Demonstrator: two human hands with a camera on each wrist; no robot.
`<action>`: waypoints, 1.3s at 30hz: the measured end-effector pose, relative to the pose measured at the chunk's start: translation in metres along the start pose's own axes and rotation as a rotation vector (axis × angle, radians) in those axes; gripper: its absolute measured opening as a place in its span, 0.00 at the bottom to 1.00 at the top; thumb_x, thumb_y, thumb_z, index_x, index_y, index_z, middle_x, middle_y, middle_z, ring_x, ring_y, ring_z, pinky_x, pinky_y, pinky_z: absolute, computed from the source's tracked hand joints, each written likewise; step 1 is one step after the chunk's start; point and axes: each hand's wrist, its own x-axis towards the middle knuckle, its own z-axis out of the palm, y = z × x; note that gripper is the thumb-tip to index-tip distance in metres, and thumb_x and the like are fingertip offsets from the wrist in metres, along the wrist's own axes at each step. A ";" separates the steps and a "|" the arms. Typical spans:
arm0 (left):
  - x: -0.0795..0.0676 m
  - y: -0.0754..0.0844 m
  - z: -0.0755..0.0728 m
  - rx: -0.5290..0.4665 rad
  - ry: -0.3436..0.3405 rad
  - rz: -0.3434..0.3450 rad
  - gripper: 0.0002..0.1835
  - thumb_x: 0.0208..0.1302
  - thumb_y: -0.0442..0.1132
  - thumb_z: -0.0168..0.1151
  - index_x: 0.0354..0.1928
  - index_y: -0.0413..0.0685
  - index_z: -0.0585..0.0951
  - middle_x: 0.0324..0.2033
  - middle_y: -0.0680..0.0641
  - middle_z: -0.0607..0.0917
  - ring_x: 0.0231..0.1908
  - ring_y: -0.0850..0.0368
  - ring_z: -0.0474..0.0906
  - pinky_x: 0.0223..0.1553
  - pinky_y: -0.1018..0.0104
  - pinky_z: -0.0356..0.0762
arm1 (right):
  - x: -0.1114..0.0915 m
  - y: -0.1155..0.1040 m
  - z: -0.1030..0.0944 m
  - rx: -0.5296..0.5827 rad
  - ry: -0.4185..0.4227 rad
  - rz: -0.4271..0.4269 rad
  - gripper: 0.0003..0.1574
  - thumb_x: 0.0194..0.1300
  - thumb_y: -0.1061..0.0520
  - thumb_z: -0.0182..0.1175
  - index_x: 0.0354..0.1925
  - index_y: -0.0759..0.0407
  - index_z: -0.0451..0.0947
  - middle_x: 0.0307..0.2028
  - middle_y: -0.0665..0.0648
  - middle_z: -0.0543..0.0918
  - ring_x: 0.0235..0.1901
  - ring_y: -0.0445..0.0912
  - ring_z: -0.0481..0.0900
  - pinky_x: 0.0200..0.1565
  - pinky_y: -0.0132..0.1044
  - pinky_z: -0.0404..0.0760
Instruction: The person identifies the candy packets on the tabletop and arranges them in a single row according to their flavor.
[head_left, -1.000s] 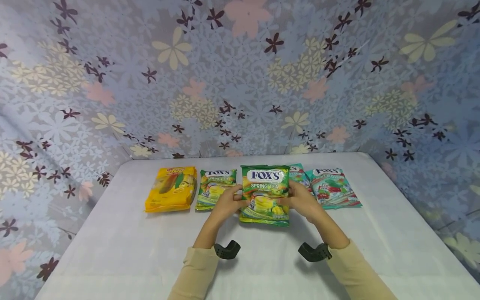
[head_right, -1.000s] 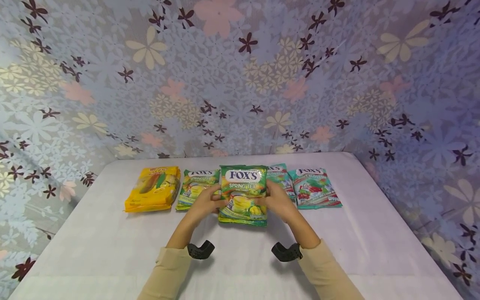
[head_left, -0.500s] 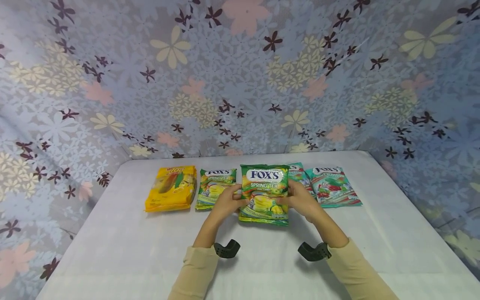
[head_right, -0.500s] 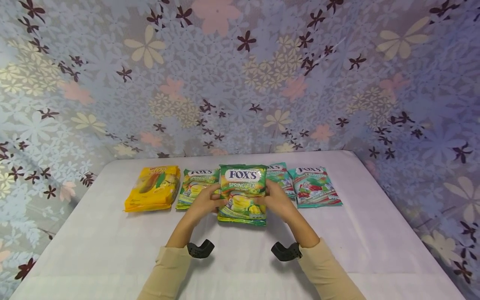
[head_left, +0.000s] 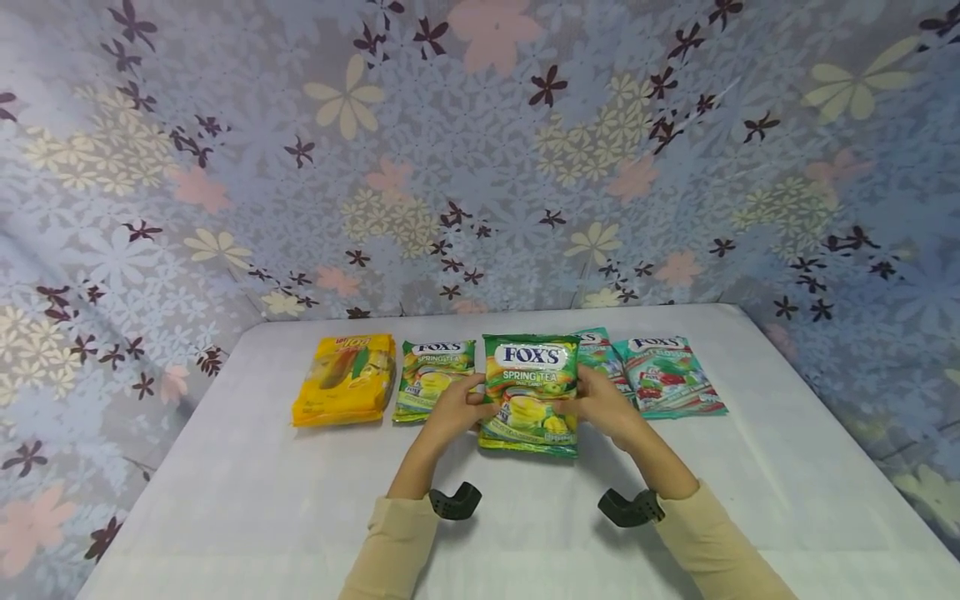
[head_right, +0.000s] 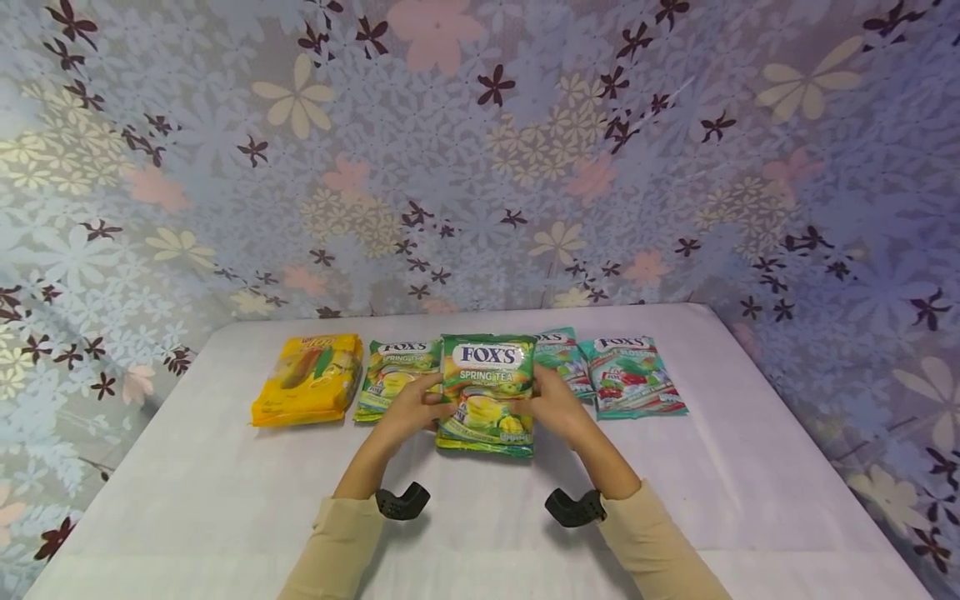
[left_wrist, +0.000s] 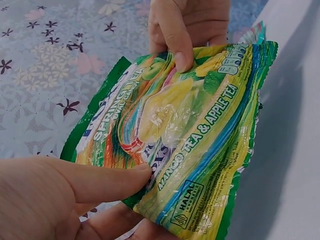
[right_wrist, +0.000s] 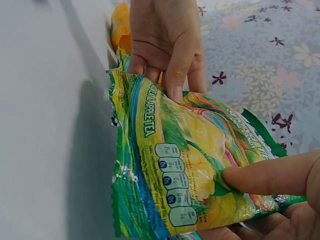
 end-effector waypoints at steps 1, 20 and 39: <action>0.000 0.000 0.000 -0.004 -0.001 -0.007 0.34 0.63 0.33 0.65 0.70 0.37 0.64 0.62 0.29 0.70 0.50 0.40 0.79 0.35 0.57 0.83 | 0.000 0.001 0.000 -0.001 0.001 0.003 0.35 0.63 0.65 0.62 0.66 0.69 0.61 0.48 0.65 0.80 0.42 0.50 0.80 0.42 0.43 0.80; 0.015 0.006 -0.011 0.295 0.124 0.007 0.30 0.59 0.37 0.69 0.63 0.34 0.72 0.47 0.37 0.81 0.36 0.48 0.81 0.35 0.58 0.80 | 0.041 0.010 0.000 -0.172 -0.039 0.063 0.57 0.59 0.47 0.69 0.69 0.76 0.49 0.42 0.70 0.72 0.35 0.54 0.73 0.38 0.47 0.75; 0.038 -0.001 0.007 0.520 0.258 -0.068 0.37 0.58 0.40 0.71 0.66 0.31 0.67 0.59 0.32 0.74 0.57 0.37 0.72 0.53 0.46 0.74 | 0.095 0.025 0.012 -0.451 0.091 0.065 0.44 0.56 0.50 0.72 0.58 0.76 0.66 0.48 0.72 0.77 0.43 0.60 0.77 0.40 0.49 0.78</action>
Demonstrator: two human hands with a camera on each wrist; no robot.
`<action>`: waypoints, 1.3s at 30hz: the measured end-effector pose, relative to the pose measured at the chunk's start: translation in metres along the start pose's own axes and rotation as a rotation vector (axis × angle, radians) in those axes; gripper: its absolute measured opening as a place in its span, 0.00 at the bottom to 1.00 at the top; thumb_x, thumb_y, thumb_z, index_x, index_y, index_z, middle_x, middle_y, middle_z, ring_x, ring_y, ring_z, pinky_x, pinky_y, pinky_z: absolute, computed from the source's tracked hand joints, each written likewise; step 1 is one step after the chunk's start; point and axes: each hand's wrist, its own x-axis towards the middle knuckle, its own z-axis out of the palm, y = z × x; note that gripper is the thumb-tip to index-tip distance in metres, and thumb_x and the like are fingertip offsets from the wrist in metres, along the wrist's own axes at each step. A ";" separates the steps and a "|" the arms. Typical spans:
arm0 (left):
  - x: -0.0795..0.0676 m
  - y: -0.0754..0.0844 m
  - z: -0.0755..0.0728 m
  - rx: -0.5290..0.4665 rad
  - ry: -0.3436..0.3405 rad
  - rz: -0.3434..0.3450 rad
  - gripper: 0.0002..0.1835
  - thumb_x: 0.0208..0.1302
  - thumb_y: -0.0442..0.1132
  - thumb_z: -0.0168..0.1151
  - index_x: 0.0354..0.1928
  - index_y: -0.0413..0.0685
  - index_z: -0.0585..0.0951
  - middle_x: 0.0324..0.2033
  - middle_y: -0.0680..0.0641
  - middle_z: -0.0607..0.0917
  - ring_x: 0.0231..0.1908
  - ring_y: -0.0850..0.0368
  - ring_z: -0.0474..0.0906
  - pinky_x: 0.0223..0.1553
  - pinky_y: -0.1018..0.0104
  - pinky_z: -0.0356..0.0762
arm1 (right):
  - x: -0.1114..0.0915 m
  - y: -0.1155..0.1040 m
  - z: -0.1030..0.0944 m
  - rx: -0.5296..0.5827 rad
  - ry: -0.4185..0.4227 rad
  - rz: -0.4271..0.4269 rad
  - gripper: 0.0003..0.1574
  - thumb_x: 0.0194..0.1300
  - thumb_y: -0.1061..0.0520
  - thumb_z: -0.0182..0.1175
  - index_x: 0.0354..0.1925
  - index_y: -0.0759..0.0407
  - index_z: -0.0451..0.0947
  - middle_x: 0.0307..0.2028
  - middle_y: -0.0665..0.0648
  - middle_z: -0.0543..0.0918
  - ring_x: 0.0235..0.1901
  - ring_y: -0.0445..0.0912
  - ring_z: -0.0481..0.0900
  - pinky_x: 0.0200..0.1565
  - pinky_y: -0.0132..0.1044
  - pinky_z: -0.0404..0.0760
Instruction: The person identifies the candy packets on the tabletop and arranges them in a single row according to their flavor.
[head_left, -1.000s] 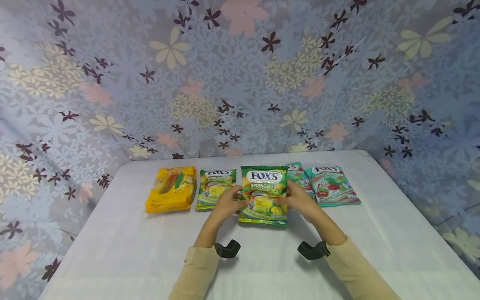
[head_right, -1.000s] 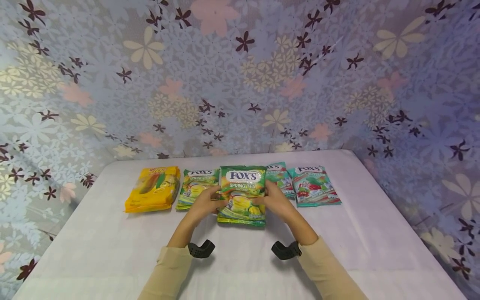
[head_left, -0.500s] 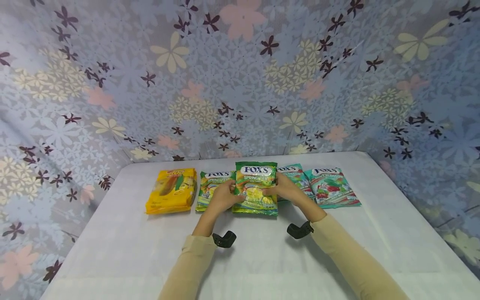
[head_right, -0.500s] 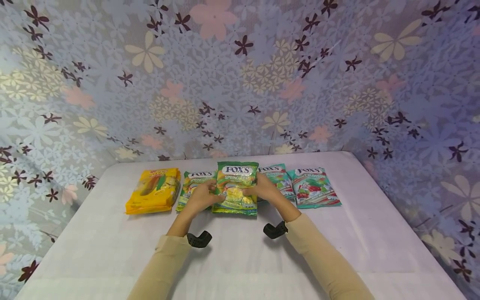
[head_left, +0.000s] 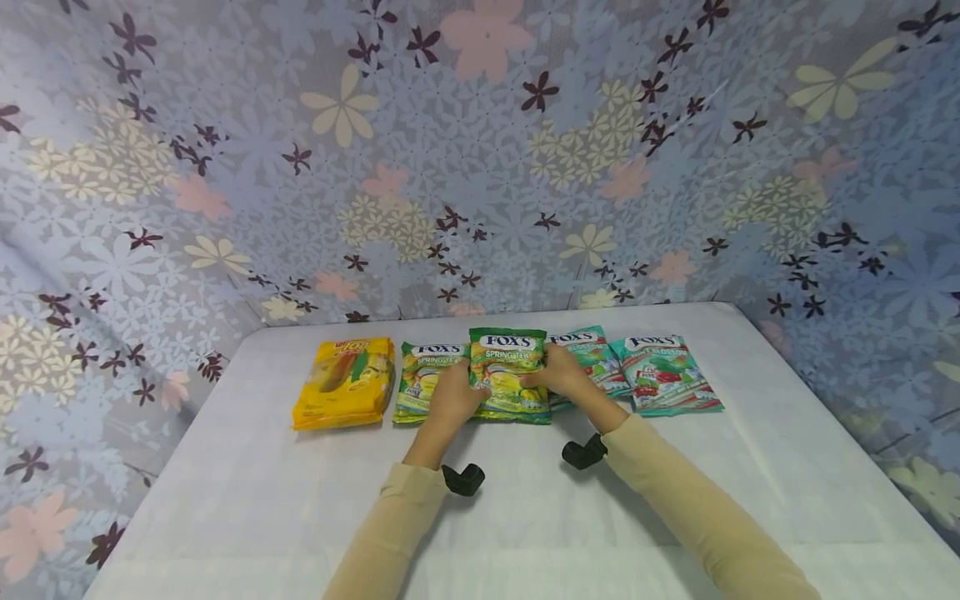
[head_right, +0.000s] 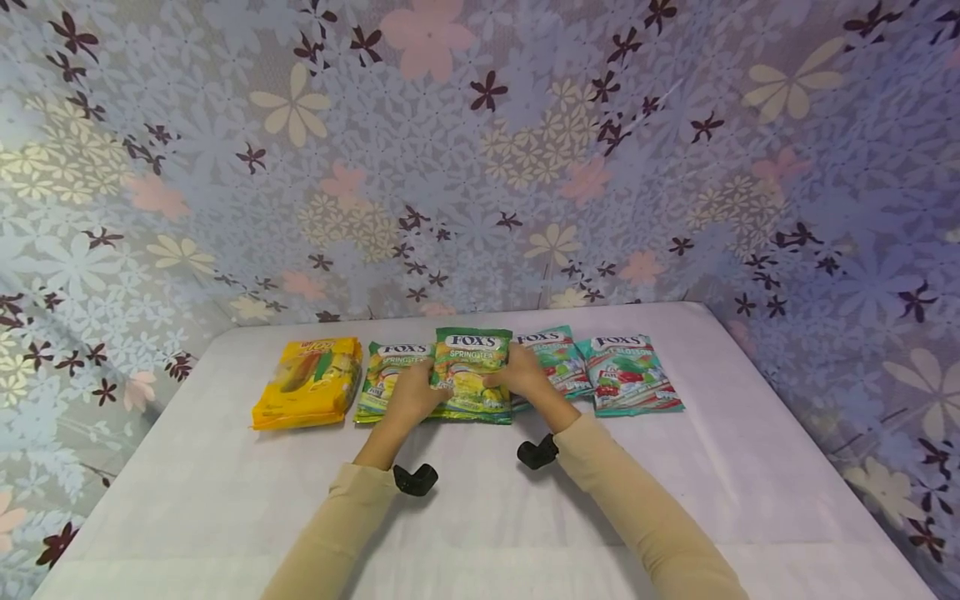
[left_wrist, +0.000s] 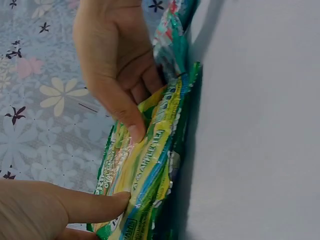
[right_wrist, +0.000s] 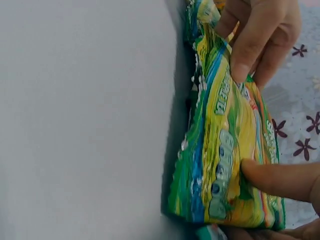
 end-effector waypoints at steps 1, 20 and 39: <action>0.000 0.000 0.001 0.002 0.007 0.003 0.37 0.58 0.41 0.71 0.66 0.31 0.68 0.59 0.32 0.74 0.57 0.37 0.72 0.54 0.46 0.74 | -0.001 -0.001 0.000 -0.005 0.014 -0.003 0.39 0.56 0.51 0.72 0.54 0.75 0.69 0.43 0.70 0.78 0.38 0.58 0.77 0.35 0.47 0.77; -0.012 0.004 0.013 0.089 0.129 0.072 0.34 0.61 0.39 0.68 0.63 0.23 0.68 0.57 0.28 0.72 0.56 0.35 0.71 0.48 0.49 0.78 | -0.018 -0.015 0.007 -0.261 0.085 0.061 0.51 0.60 0.43 0.67 0.69 0.70 0.60 0.60 0.71 0.73 0.50 0.63 0.78 0.43 0.55 0.80; -0.014 0.007 0.008 0.155 0.147 0.088 0.33 0.59 0.40 0.69 0.61 0.24 0.71 0.56 0.29 0.74 0.55 0.35 0.73 0.48 0.46 0.77 | -0.029 -0.010 0.007 -0.152 0.161 -0.077 0.32 0.59 0.56 0.69 0.59 0.66 0.74 0.34 0.59 0.79 0.27 0.49 0.74 0.25 0.41 0.70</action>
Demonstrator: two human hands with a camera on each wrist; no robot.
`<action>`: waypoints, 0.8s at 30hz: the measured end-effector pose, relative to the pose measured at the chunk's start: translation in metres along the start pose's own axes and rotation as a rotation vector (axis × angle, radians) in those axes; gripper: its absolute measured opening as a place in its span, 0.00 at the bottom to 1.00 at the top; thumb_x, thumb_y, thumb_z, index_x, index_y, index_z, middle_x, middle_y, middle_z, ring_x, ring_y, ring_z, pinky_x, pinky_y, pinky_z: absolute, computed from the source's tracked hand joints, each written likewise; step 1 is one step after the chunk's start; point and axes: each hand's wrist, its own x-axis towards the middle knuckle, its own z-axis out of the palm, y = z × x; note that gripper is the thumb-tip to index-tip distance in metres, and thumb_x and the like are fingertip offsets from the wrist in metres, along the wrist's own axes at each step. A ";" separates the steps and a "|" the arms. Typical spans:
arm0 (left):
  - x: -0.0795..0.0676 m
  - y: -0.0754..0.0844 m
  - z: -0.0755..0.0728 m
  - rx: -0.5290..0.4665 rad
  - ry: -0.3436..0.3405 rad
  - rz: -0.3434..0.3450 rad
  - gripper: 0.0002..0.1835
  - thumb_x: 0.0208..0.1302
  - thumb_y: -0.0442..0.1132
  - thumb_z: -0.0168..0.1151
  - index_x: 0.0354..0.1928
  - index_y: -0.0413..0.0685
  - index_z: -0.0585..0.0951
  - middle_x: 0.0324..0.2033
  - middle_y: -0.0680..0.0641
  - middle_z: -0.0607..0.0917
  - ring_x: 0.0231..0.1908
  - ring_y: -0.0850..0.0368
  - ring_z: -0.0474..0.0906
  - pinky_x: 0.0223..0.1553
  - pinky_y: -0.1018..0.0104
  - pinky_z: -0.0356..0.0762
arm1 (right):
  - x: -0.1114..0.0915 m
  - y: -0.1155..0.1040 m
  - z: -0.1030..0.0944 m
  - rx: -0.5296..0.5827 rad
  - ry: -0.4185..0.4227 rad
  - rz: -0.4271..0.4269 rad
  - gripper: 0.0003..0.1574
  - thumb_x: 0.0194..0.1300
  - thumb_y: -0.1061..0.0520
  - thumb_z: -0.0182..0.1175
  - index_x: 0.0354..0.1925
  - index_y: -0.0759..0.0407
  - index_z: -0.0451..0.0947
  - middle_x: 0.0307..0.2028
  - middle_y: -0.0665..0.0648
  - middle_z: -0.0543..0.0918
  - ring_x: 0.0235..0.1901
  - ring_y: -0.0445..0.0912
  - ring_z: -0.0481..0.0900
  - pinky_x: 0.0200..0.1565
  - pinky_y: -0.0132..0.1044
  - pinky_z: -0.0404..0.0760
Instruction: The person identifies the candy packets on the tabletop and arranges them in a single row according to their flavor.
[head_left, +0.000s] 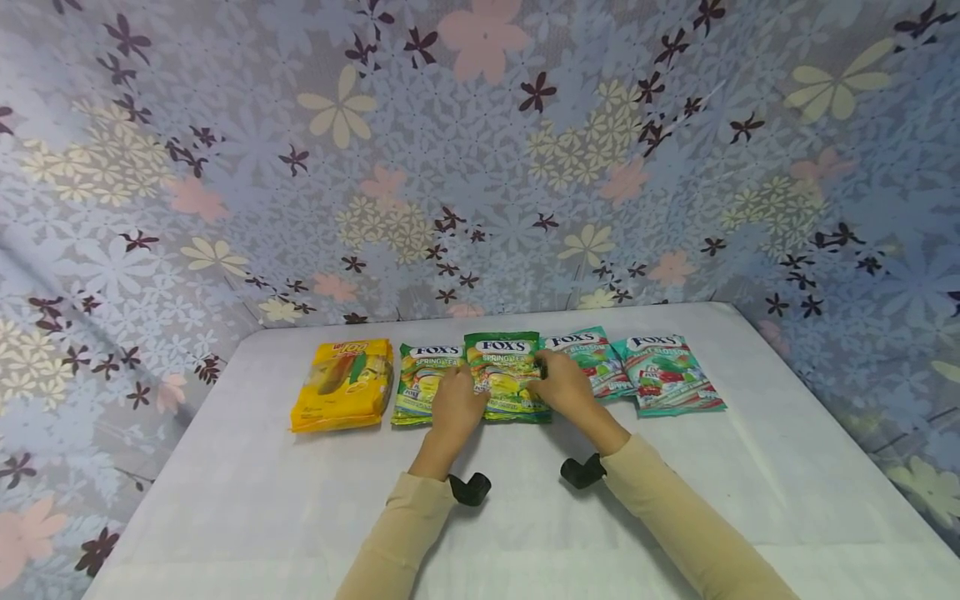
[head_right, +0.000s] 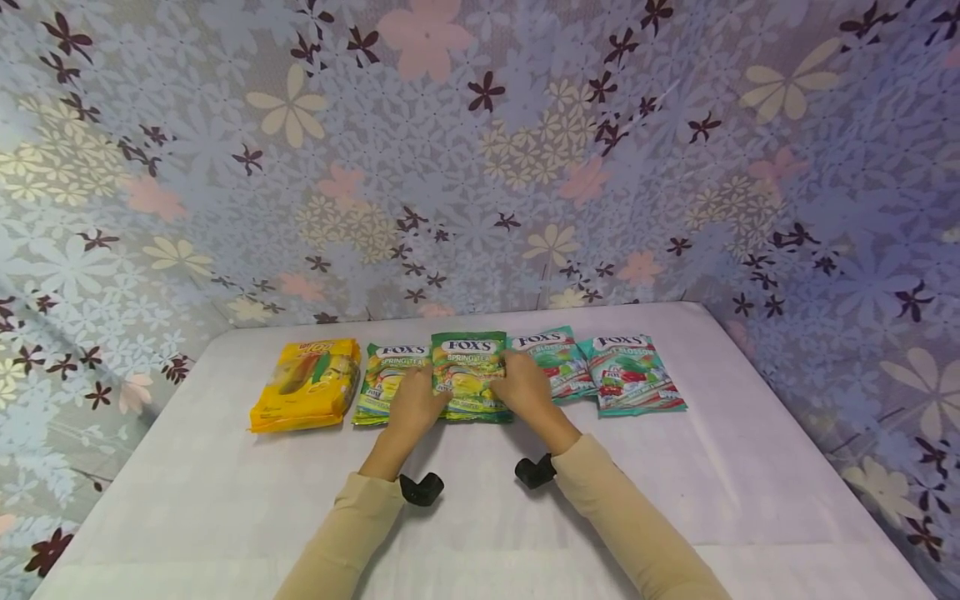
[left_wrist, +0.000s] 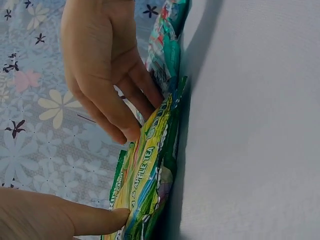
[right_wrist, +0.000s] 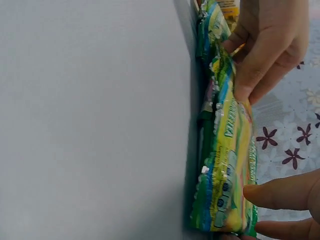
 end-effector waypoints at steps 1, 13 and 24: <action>0.000 0.000 0.000 -0.007 -0.001 -0.002 0.33 0.59 0.40 0.69 0.61 0.24 0.71 0.56 0.29 0.74 0.56 0.35 0.72 0.49 0.47 0.77 | -0.001 0.000 -0.001 0.005 0.001 -0.002 0.31 0.59 0.56 0.68 0.59 0.65 0.74 0.35 0.60 0.80 0.26 0.49 0.74 0.24 0.40 0.70; 0.000 0.001 0.002 -0.036 0.013 -0.017 0.34 0.59 0.39 0.70 0.62 0.26 0.70 0.55 0.30 0.72 0.56 0.37 0.70 0.51 0.47 0.75 | -0.019 0.013 -0.029 0.073 0.025 -0.005 0.29 0.61 0.58 0.66 0.59 0.66 0.74 0.51 0.67 0.79 0.37 0.53 0.81 0.28 0.43 0.78; -0.004 0.007 0.002 -0.064 0.061 0.058 0.31 0.60 0.37 0.68 0.63 0.29 0.71 0.55 0.31 0.71 0.57 0.37 0.67 0.52 0.48 0.73 | -0.035 0.046 -0.058 0.057 0.095 0.004 0.27 0.62 0.59 0.65 0.57 0.68 0.74 0.49 0.69 0.79 0.43 0.60 0.81 0.36 0.51 0.80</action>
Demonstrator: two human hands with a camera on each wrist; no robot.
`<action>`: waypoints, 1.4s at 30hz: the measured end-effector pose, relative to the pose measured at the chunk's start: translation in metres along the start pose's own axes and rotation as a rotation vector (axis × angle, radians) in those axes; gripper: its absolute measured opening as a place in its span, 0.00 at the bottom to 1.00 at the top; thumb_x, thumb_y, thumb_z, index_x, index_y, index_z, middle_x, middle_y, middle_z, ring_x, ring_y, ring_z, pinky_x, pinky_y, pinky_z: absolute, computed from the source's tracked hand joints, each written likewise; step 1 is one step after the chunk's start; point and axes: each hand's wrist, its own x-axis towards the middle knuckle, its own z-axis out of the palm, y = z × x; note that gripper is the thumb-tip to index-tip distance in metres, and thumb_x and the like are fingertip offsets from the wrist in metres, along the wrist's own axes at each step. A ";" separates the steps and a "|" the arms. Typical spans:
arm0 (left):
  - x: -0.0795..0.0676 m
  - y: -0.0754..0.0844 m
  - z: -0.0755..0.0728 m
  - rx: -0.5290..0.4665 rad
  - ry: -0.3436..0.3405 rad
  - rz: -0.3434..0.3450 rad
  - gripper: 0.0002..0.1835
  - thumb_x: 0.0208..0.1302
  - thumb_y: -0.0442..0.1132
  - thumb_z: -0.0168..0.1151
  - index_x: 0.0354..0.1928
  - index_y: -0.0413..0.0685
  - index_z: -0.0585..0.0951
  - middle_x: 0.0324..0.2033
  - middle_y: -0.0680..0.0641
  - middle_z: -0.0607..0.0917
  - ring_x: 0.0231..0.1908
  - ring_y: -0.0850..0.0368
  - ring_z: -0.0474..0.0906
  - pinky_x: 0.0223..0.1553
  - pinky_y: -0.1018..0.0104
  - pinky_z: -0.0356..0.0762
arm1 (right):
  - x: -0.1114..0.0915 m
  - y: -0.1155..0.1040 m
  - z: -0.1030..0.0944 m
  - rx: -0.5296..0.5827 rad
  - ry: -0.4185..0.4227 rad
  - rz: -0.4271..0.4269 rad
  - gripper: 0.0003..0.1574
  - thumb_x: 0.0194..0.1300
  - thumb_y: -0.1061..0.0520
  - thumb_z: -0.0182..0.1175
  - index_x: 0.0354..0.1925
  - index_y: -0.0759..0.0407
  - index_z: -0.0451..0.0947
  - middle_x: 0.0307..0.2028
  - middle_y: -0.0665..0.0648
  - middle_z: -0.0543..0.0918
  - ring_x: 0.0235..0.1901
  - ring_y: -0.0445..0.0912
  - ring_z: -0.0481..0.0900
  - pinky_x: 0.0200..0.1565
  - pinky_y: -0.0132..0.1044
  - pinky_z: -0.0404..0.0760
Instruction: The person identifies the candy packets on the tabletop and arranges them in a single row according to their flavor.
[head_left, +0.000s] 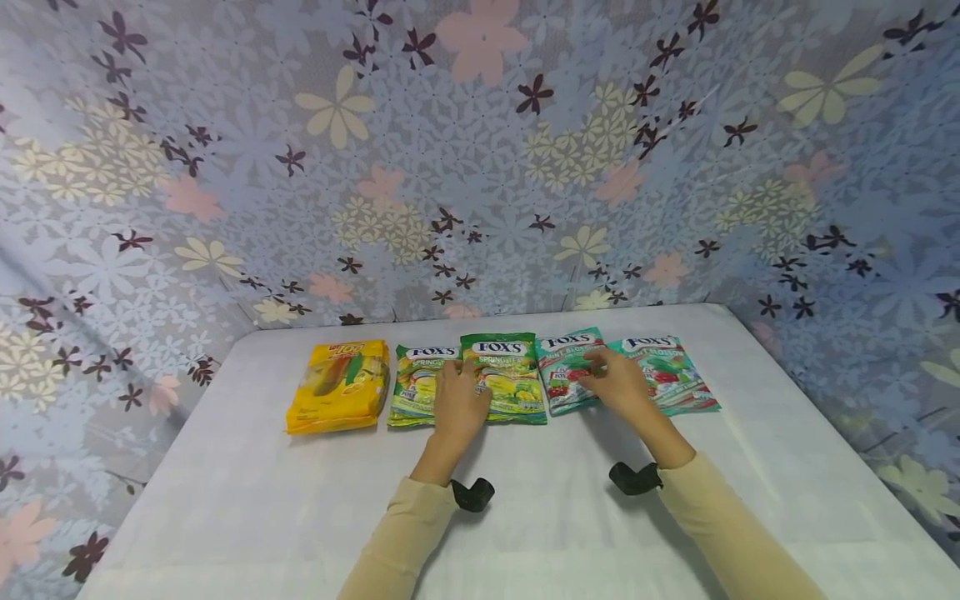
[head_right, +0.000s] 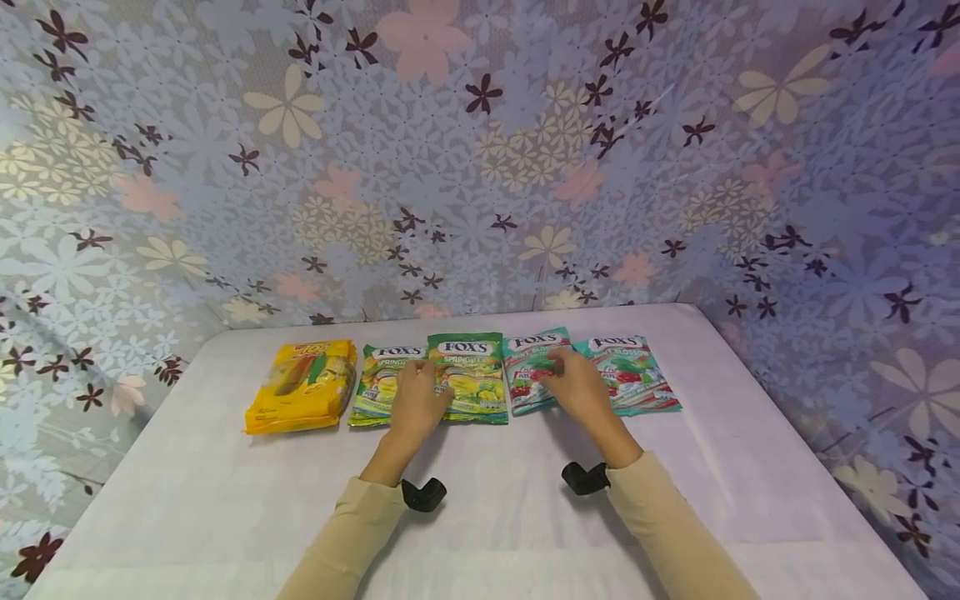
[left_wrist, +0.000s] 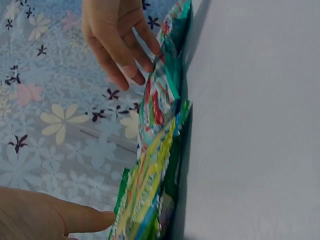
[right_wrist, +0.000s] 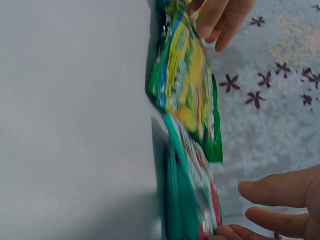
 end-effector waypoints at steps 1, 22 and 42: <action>0.000 0.002 0.000 -0.014 0.000 0.010 0.30 0.60 0.36 0.67 0.62 0.29 0.71 0.55 0.32 0.71 0.57 0.37 0.66 0.52 0.48 0.73 | -0.001 0.002 -0.002 -0.007 0.002 0.002 0.27 0.62 0.59 0.65 0.58 0.68 0.74 0.49 0.70 0.79 0.43 0.60 0.81 0.37 0.52 0.80; 0.034 0.066 0.032 -0.301 -0.362 -0.060 0.18 0.68 0.38 0.59 0.51 0.30 0.80 0.18 0.50 0.75 0.12 0.63 0.57 0.17 0.70 0.59 | 0.018 0.035 -0.029 -0.056 -0.039 0.113 0.31 0.66 0.55 0.60 0.60 0.75 0.68 0.49 0.75 0.78 0.43 0.65 0.78 0.41 0.57 0.78; 0.029 0.078 0.042 -0.454 -0.363 -0.225 0.34 0.70 0.43 0.55 0.70 0.28 0.57 0.64 0.31 0.67 0.60 0.37 0.68 0.55 0.47 0.72 | 0.051 0.040 -0.038 0.089 -0.397 0.273 0.24 0.68 0.55 0.57 0.46 0.78 0.77 0.36 0.66 0.79 0.33 0.52 0.81 0.35 0.43 0.84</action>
